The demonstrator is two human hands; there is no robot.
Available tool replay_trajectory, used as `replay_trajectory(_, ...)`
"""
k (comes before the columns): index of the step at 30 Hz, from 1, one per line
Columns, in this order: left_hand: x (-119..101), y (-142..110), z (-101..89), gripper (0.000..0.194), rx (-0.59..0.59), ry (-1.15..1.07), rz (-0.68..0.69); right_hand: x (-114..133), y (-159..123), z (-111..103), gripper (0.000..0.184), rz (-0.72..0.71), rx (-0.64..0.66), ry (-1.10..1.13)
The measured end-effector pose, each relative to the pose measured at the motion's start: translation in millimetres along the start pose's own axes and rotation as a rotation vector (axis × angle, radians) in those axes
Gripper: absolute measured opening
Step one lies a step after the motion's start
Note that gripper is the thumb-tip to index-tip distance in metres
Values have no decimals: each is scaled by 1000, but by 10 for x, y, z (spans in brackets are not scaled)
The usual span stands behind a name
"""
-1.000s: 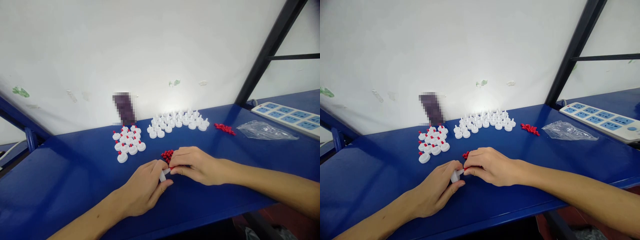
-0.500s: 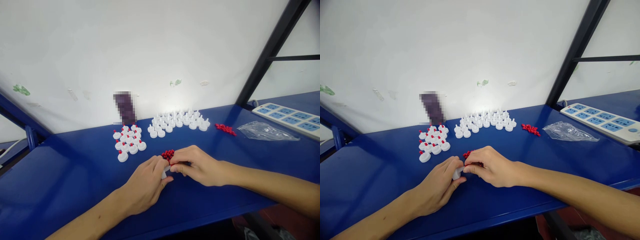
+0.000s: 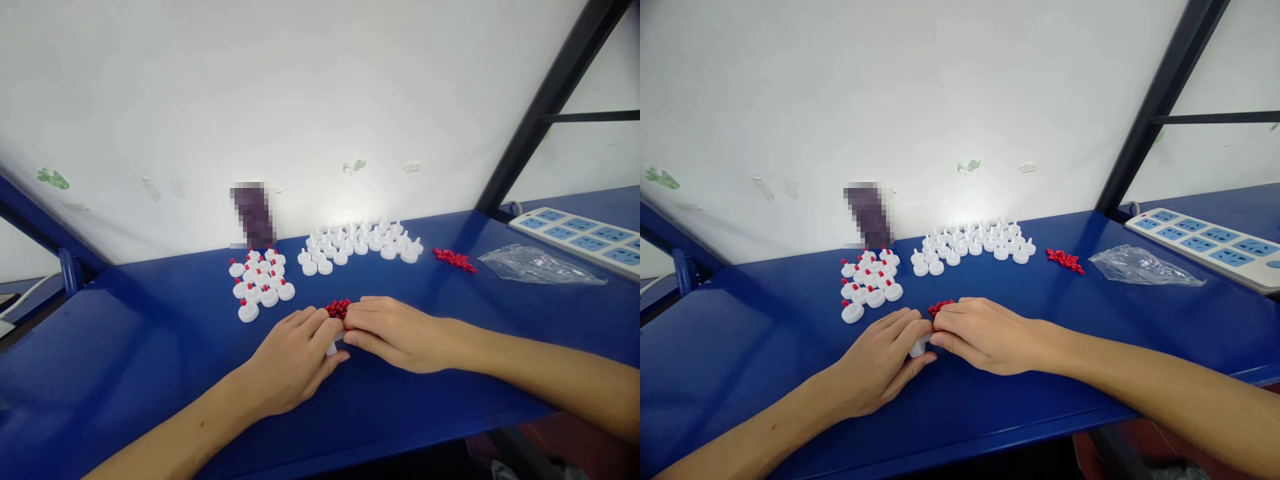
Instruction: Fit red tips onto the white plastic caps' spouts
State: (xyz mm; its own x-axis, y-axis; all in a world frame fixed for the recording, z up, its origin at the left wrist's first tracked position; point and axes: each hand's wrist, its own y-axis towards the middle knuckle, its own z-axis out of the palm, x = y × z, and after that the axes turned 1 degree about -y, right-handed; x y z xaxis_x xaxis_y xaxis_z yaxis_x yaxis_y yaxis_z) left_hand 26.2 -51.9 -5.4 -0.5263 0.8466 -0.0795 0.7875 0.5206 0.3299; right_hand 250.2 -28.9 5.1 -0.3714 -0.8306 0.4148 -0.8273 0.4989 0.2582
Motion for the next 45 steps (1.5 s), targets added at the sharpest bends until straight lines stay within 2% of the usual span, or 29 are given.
replay_trajectory(6, 4, 7, 7, 19, 0, 2, -12, -6, 1, -13, 30, -39, -24, -102)
replay_trajectory(10, 30, -2, 17, 15, 23, -90, -52, -39, 7, 17, 30, -89, -69, -164)
replay_trajectory(13, 18, -5, -19, 13, 25, -295, -112, -51, 13, 42, 33, -182, -192, -217)
replay_trajectory(16, -28, 1, -68, 15, 38, -601, -209, -41, 13, 48, 33, -264, -320, -290)
replay_trajectory(20, -65, 8, -82, 31, 103, -951, -344, -47, 16, 32, 31, -385, -354, -391)
replay_trajectory(22, -57, 13, -75, 39, 121, -1017, -380, -73, 25, 20, 32, -444, -343, -443)
replay_trajectory(25, -27, 30, -74, 43, 95, -966, -416, -144, 40, -15, 29, -449, -327, -517)
replay_trajectory(27, 2, 41, -80, 41, 31, -874, -418, -219, 44, -64, 24, -380, -320, -552)
replay_trajectory(29, 45, 44, -81, 37, -49, -783, -418, -327, 38, -141, 22, -247, -331, -577)
replay_trajectory(34, 234, 31, -46, 25, -306, -599, -552, -693, -28, -391, 25, 291, -338, -794)
replay_trajectory(37, 338, 28, -21, 24, -288, -484, -560, -852, -71, -490, 28, 524, -278, -847)
replay_trajectory(40, 376, 29, -3, 17, -220, -401, -470, -904, -76, -511, 30, 680, -223, -810)
replay_trajectory(42, 371, 28, 10, 12, -188, -343, -381, -908, -62, -497, 31, 711, -192, -777)
replay_trajectory(45, 356, 22, 36, 17, -173, -237, -333, -925, -40, -469, 26, 692, -144, -737)
